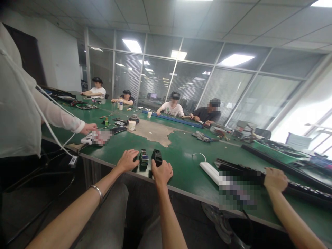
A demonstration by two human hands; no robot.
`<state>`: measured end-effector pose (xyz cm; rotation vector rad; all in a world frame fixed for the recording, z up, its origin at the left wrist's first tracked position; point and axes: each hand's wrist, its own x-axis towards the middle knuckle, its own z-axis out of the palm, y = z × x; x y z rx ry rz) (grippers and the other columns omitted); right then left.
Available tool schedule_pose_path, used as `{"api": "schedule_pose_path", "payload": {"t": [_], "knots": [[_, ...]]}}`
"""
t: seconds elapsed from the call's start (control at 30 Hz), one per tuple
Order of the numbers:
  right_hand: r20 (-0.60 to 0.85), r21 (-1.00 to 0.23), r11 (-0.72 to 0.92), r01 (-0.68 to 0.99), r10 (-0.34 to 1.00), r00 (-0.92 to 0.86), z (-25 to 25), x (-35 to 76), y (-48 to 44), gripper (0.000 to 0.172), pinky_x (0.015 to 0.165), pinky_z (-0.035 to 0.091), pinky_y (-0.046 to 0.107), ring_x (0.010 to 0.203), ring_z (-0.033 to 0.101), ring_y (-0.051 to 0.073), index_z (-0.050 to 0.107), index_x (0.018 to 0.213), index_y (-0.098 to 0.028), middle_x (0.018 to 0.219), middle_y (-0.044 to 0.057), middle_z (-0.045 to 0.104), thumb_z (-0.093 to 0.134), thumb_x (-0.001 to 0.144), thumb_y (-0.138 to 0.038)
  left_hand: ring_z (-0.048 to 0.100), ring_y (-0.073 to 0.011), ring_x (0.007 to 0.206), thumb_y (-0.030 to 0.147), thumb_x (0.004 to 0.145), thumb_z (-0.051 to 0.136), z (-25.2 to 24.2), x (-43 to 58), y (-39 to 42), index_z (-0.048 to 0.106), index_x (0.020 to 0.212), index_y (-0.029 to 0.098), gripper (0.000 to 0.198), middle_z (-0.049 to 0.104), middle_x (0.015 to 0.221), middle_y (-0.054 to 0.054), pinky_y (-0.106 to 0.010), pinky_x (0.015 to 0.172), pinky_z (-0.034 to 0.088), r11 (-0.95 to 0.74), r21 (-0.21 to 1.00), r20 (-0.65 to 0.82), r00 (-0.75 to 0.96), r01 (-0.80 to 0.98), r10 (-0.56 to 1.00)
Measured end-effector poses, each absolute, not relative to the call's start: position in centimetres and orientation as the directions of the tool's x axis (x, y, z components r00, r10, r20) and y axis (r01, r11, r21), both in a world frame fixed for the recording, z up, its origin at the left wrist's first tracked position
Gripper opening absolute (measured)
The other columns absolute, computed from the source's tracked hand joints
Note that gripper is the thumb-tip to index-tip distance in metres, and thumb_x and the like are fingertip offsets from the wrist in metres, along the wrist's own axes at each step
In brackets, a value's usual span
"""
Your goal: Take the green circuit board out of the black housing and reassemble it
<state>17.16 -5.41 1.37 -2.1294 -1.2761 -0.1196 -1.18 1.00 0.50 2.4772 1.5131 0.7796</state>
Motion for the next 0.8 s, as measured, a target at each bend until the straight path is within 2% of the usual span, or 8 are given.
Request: {"api": "schedule_pose_path", "payload": {"t": [0.13, 0.27, 0.43, 0.63, 0.8], "knots": [[0.396, -0.495, -0.276, 0.824, 0.773, 0.496, 2.6, 16.1, -5.0, 0.055, 0.081, 0.044, 0.035, 0.099, 0.061, 0.028, 0.066, 0.097, -0.017, 0.098, 0.015, 0.068, 0.038, 0.085, -0.062, 0.033, -0.0252, 0.134, 0.040, 0.080, 0.052, 0.3, -1.2, 1.0, 0.048, 0.134, 0.023, 0.057, 0.049, 0.140, -0.006, -0.047, 0.114, 0.019, -0.474, 0.376, 0.360, 0.346, 0.796, 0.866], [0.367, -0.496, -0.244, 0.833, 0.811, 0.456, 3.5, 14.4, -4.3, 0.052, 0.073, 0.045, 0.032, 0.087, 0.065, 0.027, 0.067, 0.092, -0.019, 0.088, 0.013, 0.070, 0.044, 0.081, -0.065, 0.031, -0.0251, 0.136, 0.042, 0.081, 0.050, 0.1, -1.3, 1.1, 0.045, 0.137, 0.021, 0.060, 0.046, 0.142, -0.007, -0.047, 0.114, 0.018, -0.473, 0.382, 0.358, 0.344, 0.794, 0.868], [0.330, -0.467, -0.262, 0.845, 0.835, 0.441, 4.3, 12.9, -3.8, 0.054, 0.071, 0.047, 0.035, 0.087, 0.066, 0.030, 0.068, 0.092, -0.017, 0.087, 0.016, 0.070, 0.045, 0.079, -0.064, 0.029, -0.0253, 0.137, 0.042, 0.081, 0.048, 0.1, -1.4, 1.1, 0.037, 0.142, 0.017, 0.067, 0.040, 0.146, -0.009, -0.044, 0.115, 0.016, -0.463, 0.395, 0.350, 0.336, 0.793, 0.874], [0.302, -0.401, -0.265, 0.877, 0.865, 0.400, 4.7, 12.0, -3.4, 0.051, 0.076, 0.046, 0.040, 0.091, 0.065, 0.032, 0.068, 0.093, -0.015, 0.092, 0.017, 0.070, 0.049, 0.076, -0.059, 0.030, -0.0269, 0.137, 0.041, 0.079, 0.048, 0.3, -1.4, 1.1, 0.017, 0.149, 0.010, 0.083, 0.037, 0.148, -0.014, -0.044, 0.114, 0.018, -0.443, 0.413, 0.352, 0.309, 0.796, 0.883], [0.273, -0.353, -0.268, 0.896, 0.887, 0.373, 4.7, 12.0, -3.9, 0.046, 0.078, 0.046, 0.043, 0.092, 0.064, 0.034, 0.070, 0.092, -0.013, 0.091, 0.019, 0.069, 0.055, 0.072, -0.052, 0.029, -0.0275, 0.137, 0.040, 0.078, 0.049, 0.5, -1.5, 0.9, 0.014, 0.150, 0.012, 0.085, 0.036, 0.148, -0.014, -0.046, 0.113, 0.017, -0.444, 0.416, 0.340, 0.317, 0.794, 0.885]]}}
